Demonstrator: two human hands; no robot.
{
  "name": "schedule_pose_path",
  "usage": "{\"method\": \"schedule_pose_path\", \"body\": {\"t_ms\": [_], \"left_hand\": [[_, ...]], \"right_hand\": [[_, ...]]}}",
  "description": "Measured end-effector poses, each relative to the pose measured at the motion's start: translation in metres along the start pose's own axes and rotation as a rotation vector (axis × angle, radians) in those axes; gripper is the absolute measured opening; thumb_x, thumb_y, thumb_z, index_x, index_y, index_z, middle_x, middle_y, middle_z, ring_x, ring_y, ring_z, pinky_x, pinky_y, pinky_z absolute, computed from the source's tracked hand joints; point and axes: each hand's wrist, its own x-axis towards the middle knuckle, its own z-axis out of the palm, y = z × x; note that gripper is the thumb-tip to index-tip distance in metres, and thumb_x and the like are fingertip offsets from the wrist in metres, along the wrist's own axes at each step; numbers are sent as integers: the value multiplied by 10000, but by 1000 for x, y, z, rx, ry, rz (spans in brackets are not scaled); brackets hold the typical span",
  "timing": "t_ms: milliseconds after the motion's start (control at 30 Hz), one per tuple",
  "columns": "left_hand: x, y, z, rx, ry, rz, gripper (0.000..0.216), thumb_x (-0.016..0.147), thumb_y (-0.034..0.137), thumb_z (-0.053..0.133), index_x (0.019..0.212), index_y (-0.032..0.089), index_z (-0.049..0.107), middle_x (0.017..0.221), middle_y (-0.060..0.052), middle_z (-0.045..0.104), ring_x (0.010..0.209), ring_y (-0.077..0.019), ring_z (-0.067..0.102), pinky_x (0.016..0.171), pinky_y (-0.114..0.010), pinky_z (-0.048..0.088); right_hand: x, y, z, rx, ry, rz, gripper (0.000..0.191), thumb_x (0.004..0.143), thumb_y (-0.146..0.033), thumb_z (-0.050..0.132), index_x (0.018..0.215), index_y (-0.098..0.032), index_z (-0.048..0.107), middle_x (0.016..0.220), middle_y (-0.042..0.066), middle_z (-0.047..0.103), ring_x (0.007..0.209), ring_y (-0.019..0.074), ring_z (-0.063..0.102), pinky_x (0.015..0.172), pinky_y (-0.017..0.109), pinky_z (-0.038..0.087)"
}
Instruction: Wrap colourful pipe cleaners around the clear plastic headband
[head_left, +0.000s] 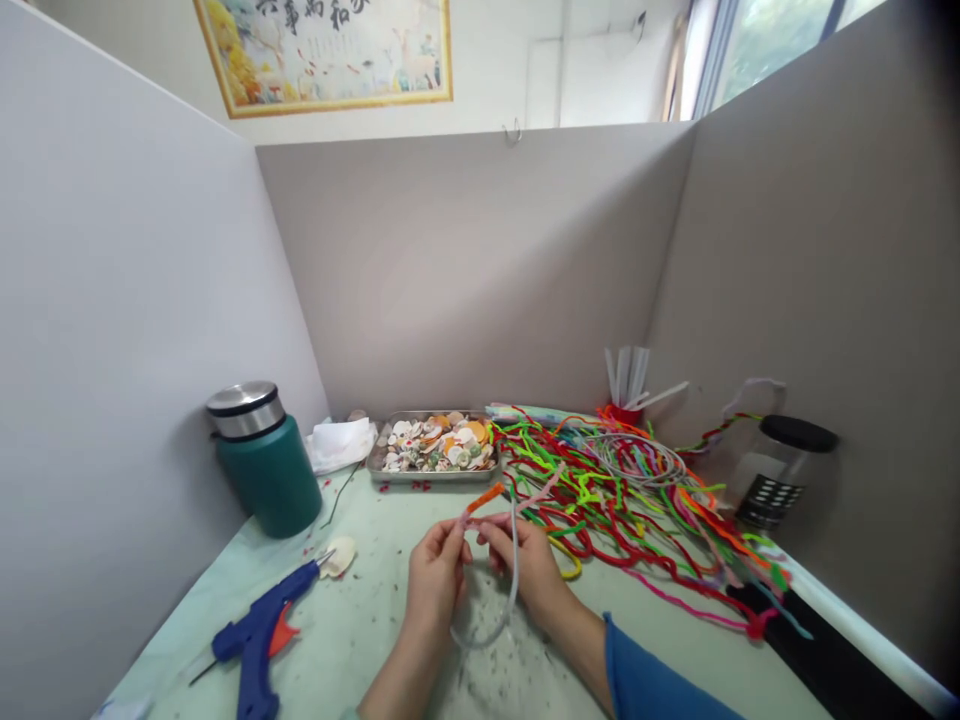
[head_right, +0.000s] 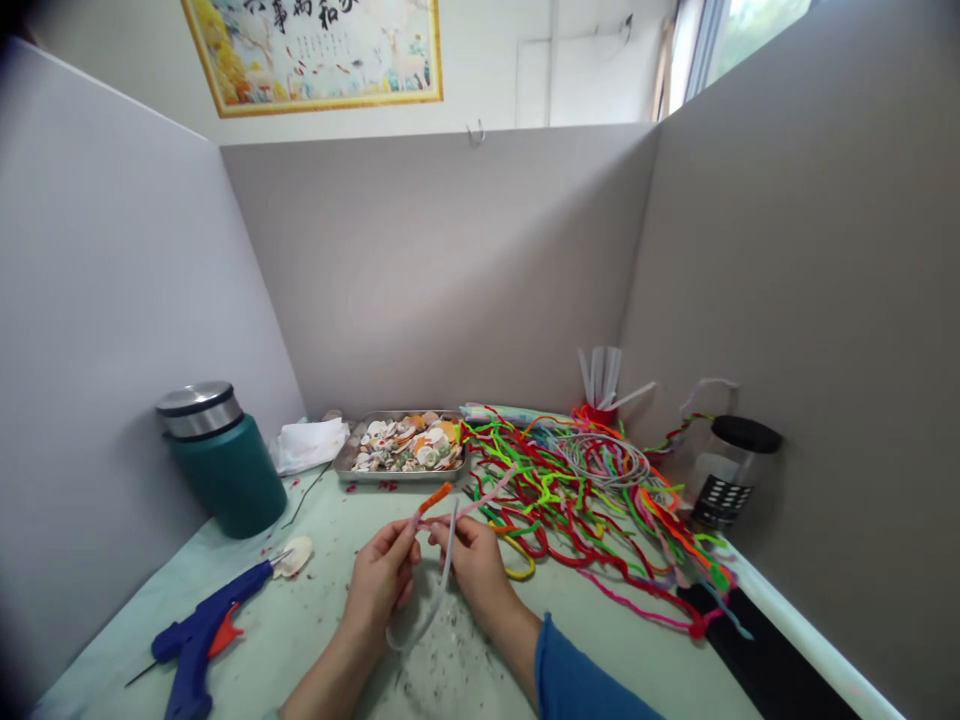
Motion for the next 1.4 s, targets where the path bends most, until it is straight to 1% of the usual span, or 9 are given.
{"method": "schedule_pose_path", "body": {"t_ms": [300, 467, 600, 733, 867, 1000, 1167, 1267, 1400], "left_hand": [[2, -6, -3, 128, 62, 58, 368, 651, 478, 599, 824, 153, 606, 476, 78, 457, 286, -35, 305, 291, -167, 254], [1, -10, -8, 389, 96, 282, 213, 733, 330, 556, 813, 167, 667, 584, 6, 605, 549, -125, 534, 544, -209, 427], [-3, -10, -6, 466, 72, 327, 206, 714, 245, 563, 867, 198, 692, 835, -46, 702, 755, -187, 617, 722, -270, 464], [-6, -8, -3, 459, 78, 334, 215, 670, 208, 589, 844, 222, 714, 878, -45, 712, 827, -206, 632, 786, -293, 467], [-5, -6, -5, 502, 75, 311, 186, 710, 254, 549, 770, 217, 721, 671, -12, 699, 655, -181, 631, 598, -242, 483], [0, -7, -11, 471, 116, 147, 317, 731, 422, 528, 580, 169, 645, 349, 46, 469, 272, -84, 360, 298, -189, 271], [0, -7, -10, 409, 54, 59, 395, 708, 503, 540, 518, 158, 567, 317, 67, 384, 232, -51, 269, 269, -176, 182], [-2, -8, -6, 412, 0, 30, 394, 699, 502, 548, 509, 157, 557, 285, 75, 341, 219, -54, 266, 259, -174, 159], [-4, -8, -2, 304, -59, -30, 396, 691, 513, 549, 513, 160, 532, 273, 89, 315, 213, -45, 232, 247, -169, 173]], "right_hand": [[-6, 3, 5, -182, -30, -108, 282, 748, -399, 586, 653, -147, 670, 586, 24, 596, 443, 103, 459, 410, 214, 343], [-14, -9, 7, -241, 2, -271, 209, 779, -319, 577, 695, -187, 715, 669, 41, 660, 628, 169, 594, 591, 270, 470], [-17, -10, 8, -283, 38, -389, 158, 785, -257, 571, 761, -203, 718, 774, 56, 692, 764, 198, 628, 759, 335, 486], [-17, -7, 8, -309, 26, -412, 152, 790, -238, 564, 796, -208, 712, 812, 58, 691, 804, 201, 627, 783, 346, 487], [-19, -8, 8, -303, -11, -439, 168, 782, -220, 567, 888, -207, 697, 902, 65, 681, 883, 208, 610, 820, 342, 466], [-18, -8, 7, -377, -12, -378, 162, 801, -272, 551, 798, -193, 692, 800, 63, 675, 788, 205, 610, 750, 325, 468], [-9, 1, 4, -213, 107, -197, 220, 762, -349, 577, 859, -160, 632, 720, 47, 632, 593, 154, 567, 541, 256, 451], [-6, 5, 2, -100, 84, -71, 256, 753, -370, 559, 883, -155, 609, 637, 6, 580, 432, 99, 462, 406, 217, 368], [-7, 3, 2, -94, 88, -60, 290, 760, -405, 532, 782, -130, 623, 600, 9, 558, 420, 81, 421, 400, 205, 338]]}}
